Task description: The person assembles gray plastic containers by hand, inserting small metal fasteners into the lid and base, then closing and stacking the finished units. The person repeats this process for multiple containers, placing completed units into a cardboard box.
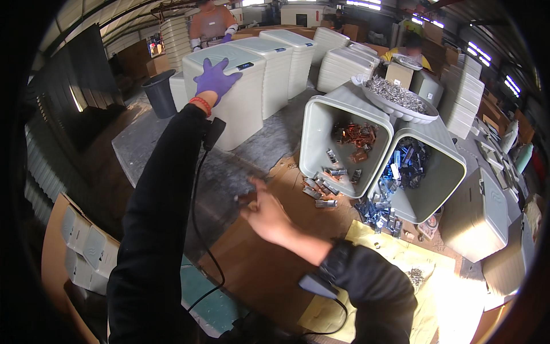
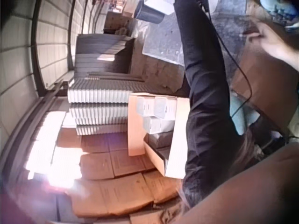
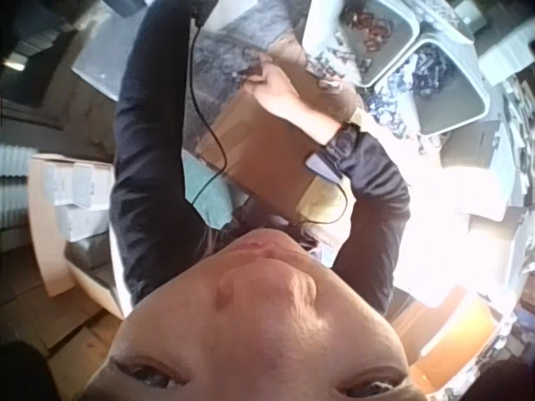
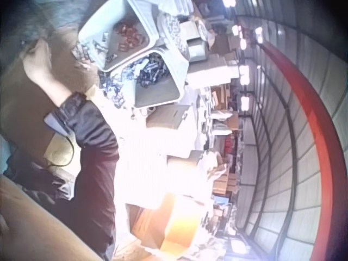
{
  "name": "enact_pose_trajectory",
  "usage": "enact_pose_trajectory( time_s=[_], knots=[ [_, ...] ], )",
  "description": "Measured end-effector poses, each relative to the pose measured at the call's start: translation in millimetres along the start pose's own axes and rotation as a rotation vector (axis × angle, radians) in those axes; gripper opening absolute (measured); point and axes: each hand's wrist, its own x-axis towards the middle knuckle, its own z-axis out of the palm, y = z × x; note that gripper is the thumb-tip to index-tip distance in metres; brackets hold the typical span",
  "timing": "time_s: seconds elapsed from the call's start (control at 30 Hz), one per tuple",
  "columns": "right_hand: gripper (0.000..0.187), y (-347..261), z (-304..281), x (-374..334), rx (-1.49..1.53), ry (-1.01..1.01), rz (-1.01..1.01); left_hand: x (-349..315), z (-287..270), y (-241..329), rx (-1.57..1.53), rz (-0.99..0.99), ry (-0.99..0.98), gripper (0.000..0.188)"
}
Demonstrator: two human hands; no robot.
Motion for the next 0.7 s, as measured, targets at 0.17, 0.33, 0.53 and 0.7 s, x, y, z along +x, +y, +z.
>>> enact_pose_trajectory(
  time_s=[0.17,0.33,0.53,0.7],
  knots=[
    [0.058,-46.1,-26.4,-76.3,-0.055,-0.280,-0.006,8.1,1.8,8.2,0.005,-0.048,-0.070,0.092],
    [0.052,-72.8,-60.2,-152.1,-0.172,-0.287,0.042,-1.7,-5.9,-16.5,-0.452,-0.228,0.226,0.106],
    [0.048,-81.6,-122.4,-280.6,-0.042,0.054,0.123,-147.9,-6.5,-0.3,-0.397,0.311,0.495,0.075],
    [0.036,-96.5,-195.7,-372.7,0.074,0.632,-0.042,-318.1,-40.8,69.0,-0.650,0.814,0.025,0.065]
  ],
)
